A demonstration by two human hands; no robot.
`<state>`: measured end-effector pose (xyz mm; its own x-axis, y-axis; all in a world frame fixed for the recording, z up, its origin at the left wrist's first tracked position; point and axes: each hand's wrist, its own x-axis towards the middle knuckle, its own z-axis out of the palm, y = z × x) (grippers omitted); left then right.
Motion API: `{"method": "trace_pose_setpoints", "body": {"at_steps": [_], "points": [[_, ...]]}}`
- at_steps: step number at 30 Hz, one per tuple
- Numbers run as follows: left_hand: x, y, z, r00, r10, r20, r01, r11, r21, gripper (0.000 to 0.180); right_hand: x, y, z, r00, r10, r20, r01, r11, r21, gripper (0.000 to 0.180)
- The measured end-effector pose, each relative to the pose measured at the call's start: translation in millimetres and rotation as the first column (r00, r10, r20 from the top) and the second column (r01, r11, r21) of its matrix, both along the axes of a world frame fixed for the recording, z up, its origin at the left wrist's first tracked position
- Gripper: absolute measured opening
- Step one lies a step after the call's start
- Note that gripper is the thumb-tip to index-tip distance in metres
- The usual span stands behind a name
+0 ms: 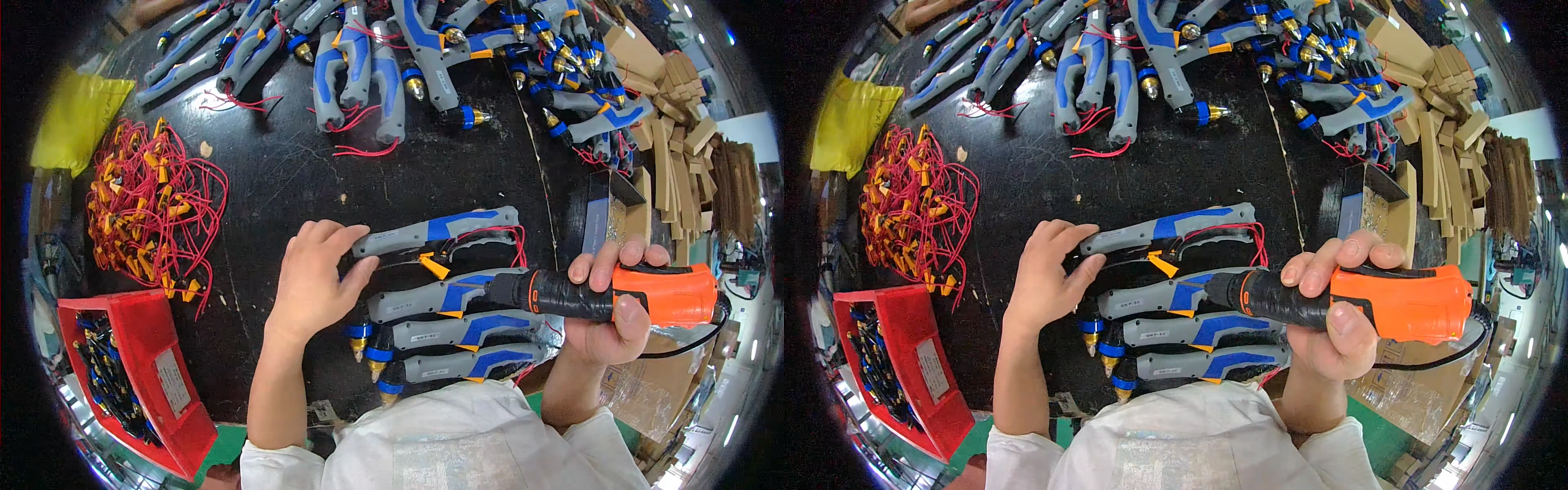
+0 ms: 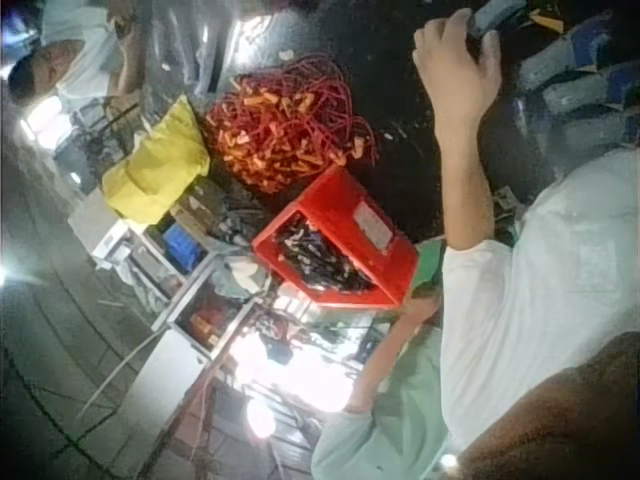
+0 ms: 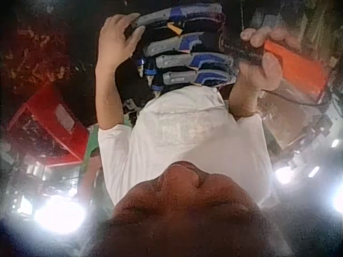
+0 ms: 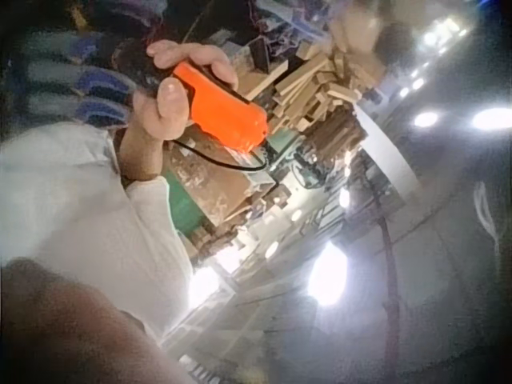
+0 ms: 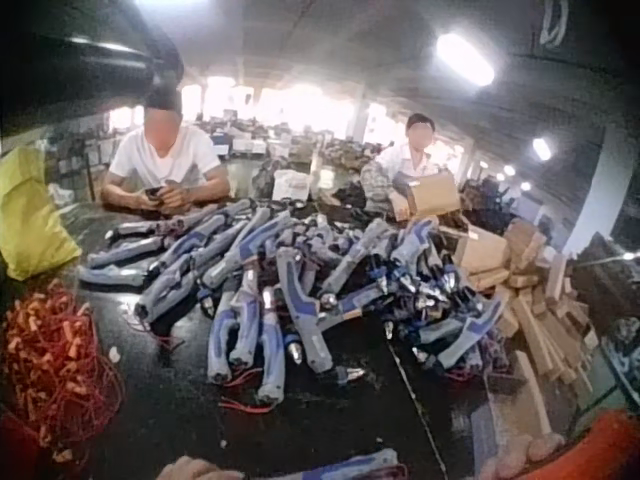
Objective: The person assembles plastic handles for welding or plasma torches by fitting together plastic casings, wires, and screws, then fastening the screws with an electric screwdriver.
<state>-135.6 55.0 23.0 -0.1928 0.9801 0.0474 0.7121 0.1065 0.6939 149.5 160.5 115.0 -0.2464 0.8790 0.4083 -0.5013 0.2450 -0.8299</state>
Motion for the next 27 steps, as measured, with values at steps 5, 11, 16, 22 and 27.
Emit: {"method": "trace_pose_setpoints", "body": {"at_steps": [5, 11, 16, 22, 27], "points": [[1.3, 4.5, -4.2, 0.997, 0.063, 0.054, -0.064, 0.998, 0.02, 0.032, 7.6, 0.1, 0.0, 1.0, 0.008, -0.012, -0.009, 1.0, -0.02, 0.055], [12.5, 2.1, -0.8, 0.997, 0.069, 0.037, -0.074, 0.987, 0.145, 0.04, 18.7, -0.5, -0.2, 0.999, 0.016, -0.035, -0.018, 0.999, -0.05, 0.057], [37.7, -38.5, 15.8, 0.967, -0.016, -0.254, 0.083, 0.962, 0.258, 0.043, 14.0, -3.9, 0.4, 0.998, 0.05, -0.041, -0.051, 0.998, -0.028, 0.057], [51.9, -47.5, 21.2, 0.953, -0.106, -0.284, 0.112, 0.994, 0.007, 0.04, -20.6, -8.6, -0.9, 0.998, 0.061, 0.021, -0.06, 0.998, -0.021, 0.054], [44.1, -38.7, 27.6, 0.949, -0.183, -0.258, 0.171, 0.983, -0.071, 0.038, -35.3, -3.7, 1.0, 0.973, 0.133, 0.188, -0.142, 0.989, 0.037, 0.056]]}}
